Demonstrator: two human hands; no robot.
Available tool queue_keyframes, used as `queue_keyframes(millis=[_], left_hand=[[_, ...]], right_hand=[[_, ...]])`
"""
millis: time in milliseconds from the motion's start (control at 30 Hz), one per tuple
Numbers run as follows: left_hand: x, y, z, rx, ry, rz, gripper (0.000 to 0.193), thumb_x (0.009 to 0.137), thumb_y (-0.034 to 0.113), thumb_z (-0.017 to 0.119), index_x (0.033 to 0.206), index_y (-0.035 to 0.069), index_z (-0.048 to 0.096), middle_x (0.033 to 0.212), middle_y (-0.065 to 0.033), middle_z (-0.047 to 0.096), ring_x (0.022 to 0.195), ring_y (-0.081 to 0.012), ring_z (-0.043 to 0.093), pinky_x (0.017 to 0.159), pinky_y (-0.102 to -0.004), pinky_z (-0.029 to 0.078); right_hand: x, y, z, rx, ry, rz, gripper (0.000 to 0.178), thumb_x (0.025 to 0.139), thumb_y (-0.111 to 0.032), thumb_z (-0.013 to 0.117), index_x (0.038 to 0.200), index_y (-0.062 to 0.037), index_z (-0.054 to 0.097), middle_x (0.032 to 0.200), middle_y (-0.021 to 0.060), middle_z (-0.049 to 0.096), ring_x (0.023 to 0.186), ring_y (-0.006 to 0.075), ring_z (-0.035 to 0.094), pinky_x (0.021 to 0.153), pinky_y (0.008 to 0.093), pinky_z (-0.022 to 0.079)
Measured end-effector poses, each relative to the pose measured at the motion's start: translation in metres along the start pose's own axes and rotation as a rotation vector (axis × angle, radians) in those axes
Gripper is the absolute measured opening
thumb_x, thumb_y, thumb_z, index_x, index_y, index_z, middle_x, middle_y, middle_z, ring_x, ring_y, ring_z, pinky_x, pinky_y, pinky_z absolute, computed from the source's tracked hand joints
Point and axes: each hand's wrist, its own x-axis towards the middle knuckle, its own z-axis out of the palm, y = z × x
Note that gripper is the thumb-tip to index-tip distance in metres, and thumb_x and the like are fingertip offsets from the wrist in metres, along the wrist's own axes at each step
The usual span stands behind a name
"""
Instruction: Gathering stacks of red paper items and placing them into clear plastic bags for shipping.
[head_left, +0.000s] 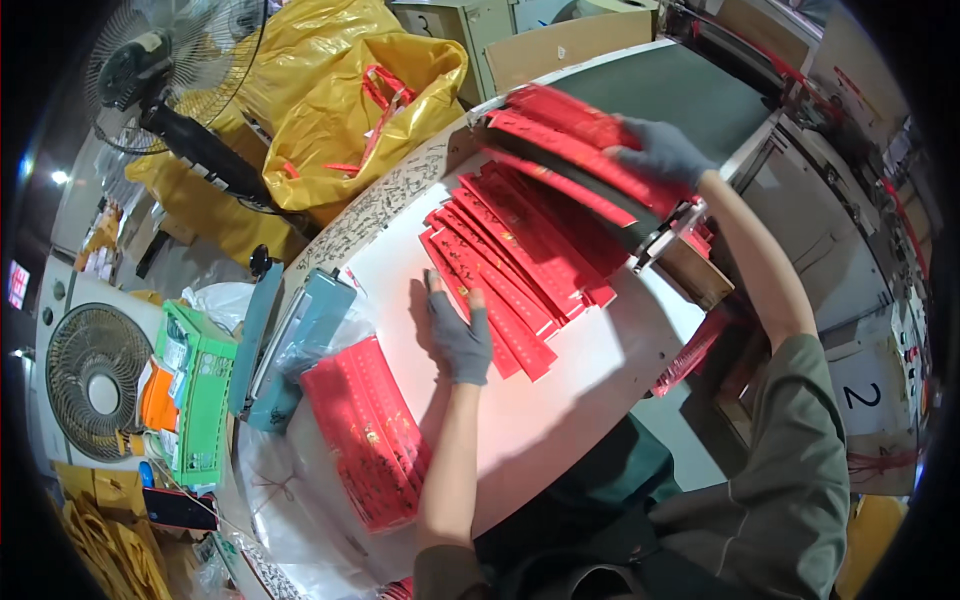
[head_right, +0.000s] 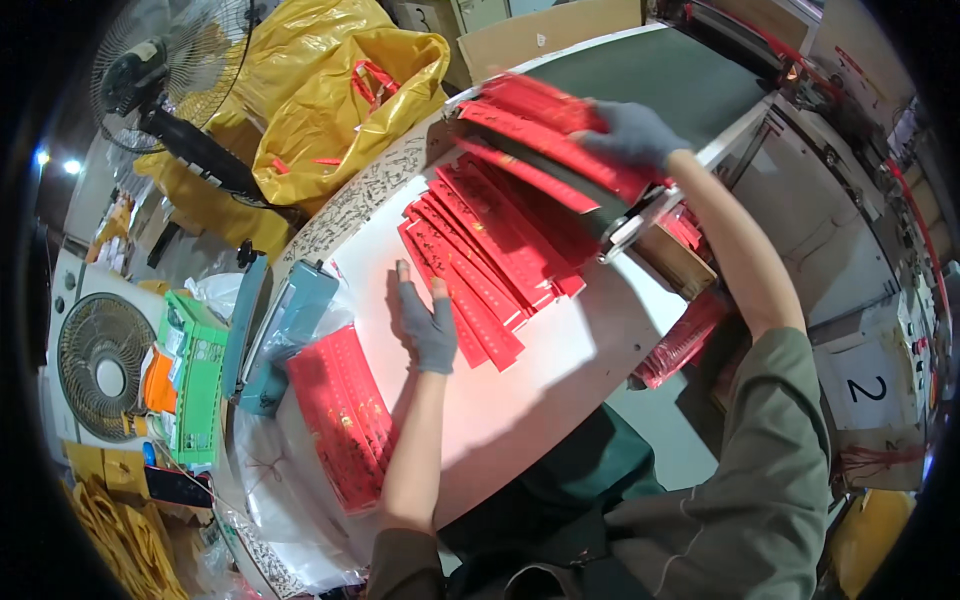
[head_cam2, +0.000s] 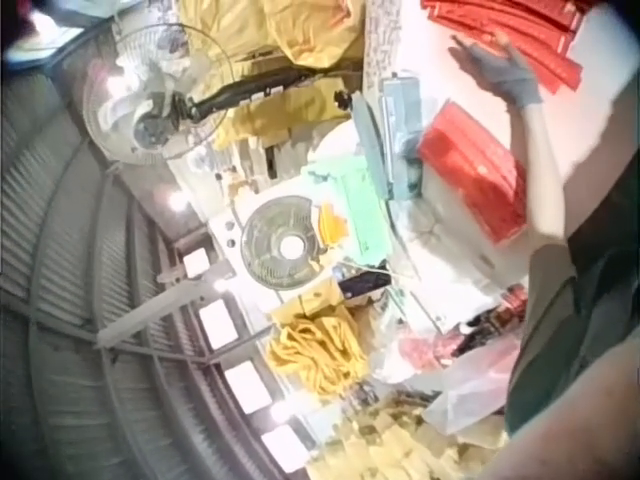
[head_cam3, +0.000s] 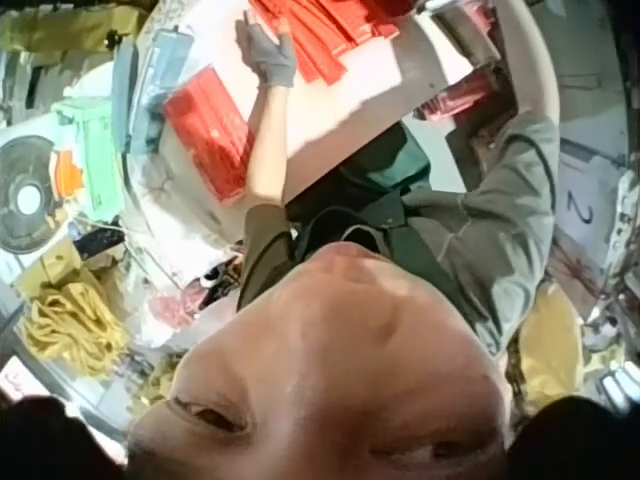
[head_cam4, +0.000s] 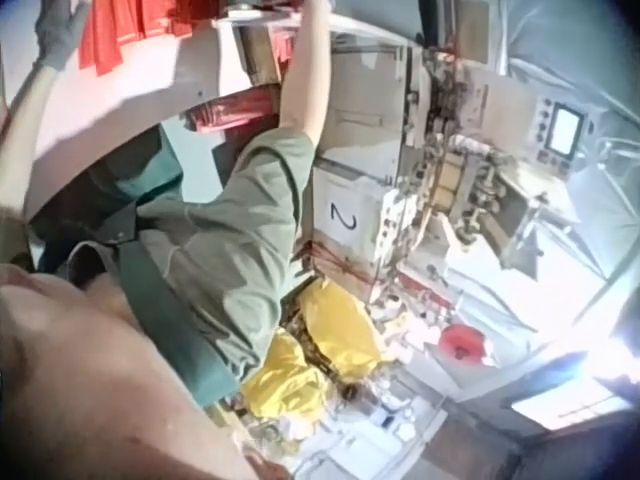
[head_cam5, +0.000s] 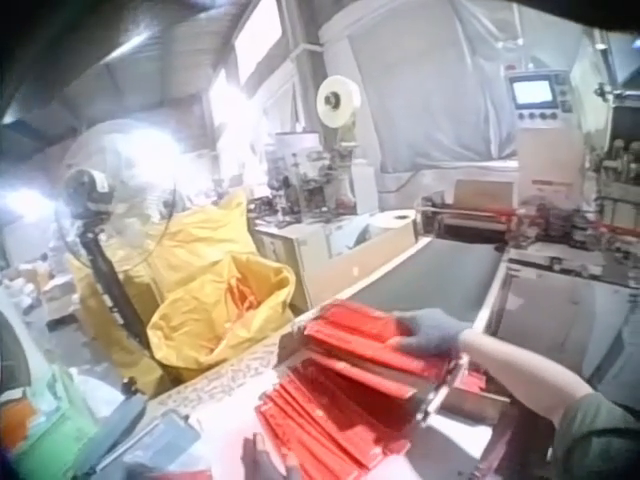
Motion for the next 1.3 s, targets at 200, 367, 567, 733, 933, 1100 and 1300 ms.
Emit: queue_keyframes(millis=[200,367,567,733,933,1100,1300], left_hand=[[0.012,-0.027,0.022,-0.136,-0.037,-0.204,0.066,0.092,0.043,0.048,0.137,-0.001,0.034,0.134,-0.0249,0.042,0.125,-0.0391,0.039,0.105,-0.0391,0.033],[0.025,-0.012,0.015,0.014,-0.099,-0.136,0.071,0.082,0.041,0.064,0.137,0.003,0.038,0.144,-0.0241,0.03,0.135,-0.0368,0.027,0.108,-0.0431,0.028],[0.022,-0.045,0.009,0.136,-0.023,-0.082,0.058,0.086,0.024,0.062,0.137,0.008,0.039,0.145,-0.0193,0.03,0.135,-0.0332,0.028,0.108,-0.0401,0.031],[0.018,-0.034,0.012,0.055,-0.013,-0.223,0.061,0.089,0.028,0.06,0.138,0.002,0.035,0.147,-0.0227,0.022,0.136,-0.0325,0.026,0.111,-0.0384,0.026],[0.025,-0.071,0.01,-0.601,-0.049,-0.558,0.084,0.086,0.038,0.062,0.137,-0.013,0.019,0.138,-0.0271,0.036,0.125,-0.0302,0.042,0.102,-0.0349,0.037],[-0.012,-0.002,-0.024,-1.125,-0.442,-0.834,0.072,0.088,0.042,0.056,0.135,-0.006,0.032,0.131,-0.021,0.044,0.115,-0.0272,0.05,0.095,-0.0337,0.043],[-0.167,0.072,-0.128,-1.004,-0.489,-0.805,0.064,0.083,0.019,0.06,0.137,-0.002,0.033,0.131,-0.0169,0.044,0.116,-0.0256,0.047,0.1,-0.0392,0.038]], right_hand=[[-0.042,-0.134,0.043,0.134,-0.194,-0.291,0.079,0.081,-0.056,0.058,0.126,0.0069,0.044,0.117,0.0272,0.054,0.104,0.0389,0.056,0.091,0.0401,0.043],[-0.026,-0.134,0.119,-0.105,0.305,-0.357,0.077,0.083,-0.06,0.051,0.125,0.0049,0.043,0.113,0.0248,0.053,0.099,0.0391,0.056,0.084,0.0419,0.046],[-0.047,-0.162,0.106,0.264,0.012,-0.464,0.068,0.086,-0.05,0.053,0.128,0.0024,0.041,0.118,0.0238,0.05,0.102,0.0388,0.054,0.08,0.0435,0.048],[-0.02,-0.114,0.15,-0.028,0.253,-0.047,0.082,0.084,-0.058,0.051,0.132,0.006,0.034,0.125,0.0295,0.045,0.109,0.041,0.05,0.09,0.0452,0.043],[-0.007,-0.081,0.188,0.569,-0.018,0.037,0.101,0.063,-0.072,0.064,0.123,0.0067,0.043,0.104,0.0288,0.059,0.102,0.0377,0.058,0.088,0.0407,0.045],[-0.086,-0.142,0.175,0.795,-0.21,0.11,0.097,0.062,-0.072,0.064,0.119,0.0041,0.046,0.108,0.028,0.059,0.101,0.0384,0.059,0.088,0.0404,0.045],[-0.273,-0.139,0.129,1.096,-0.555,-0.018,0.099,0.078,-0.057,0.064,0.145,-0.0046,0.013,0.124,0.0223,0.052,0.112,0.0306,0.054,0.096,0.0364,0.041]])
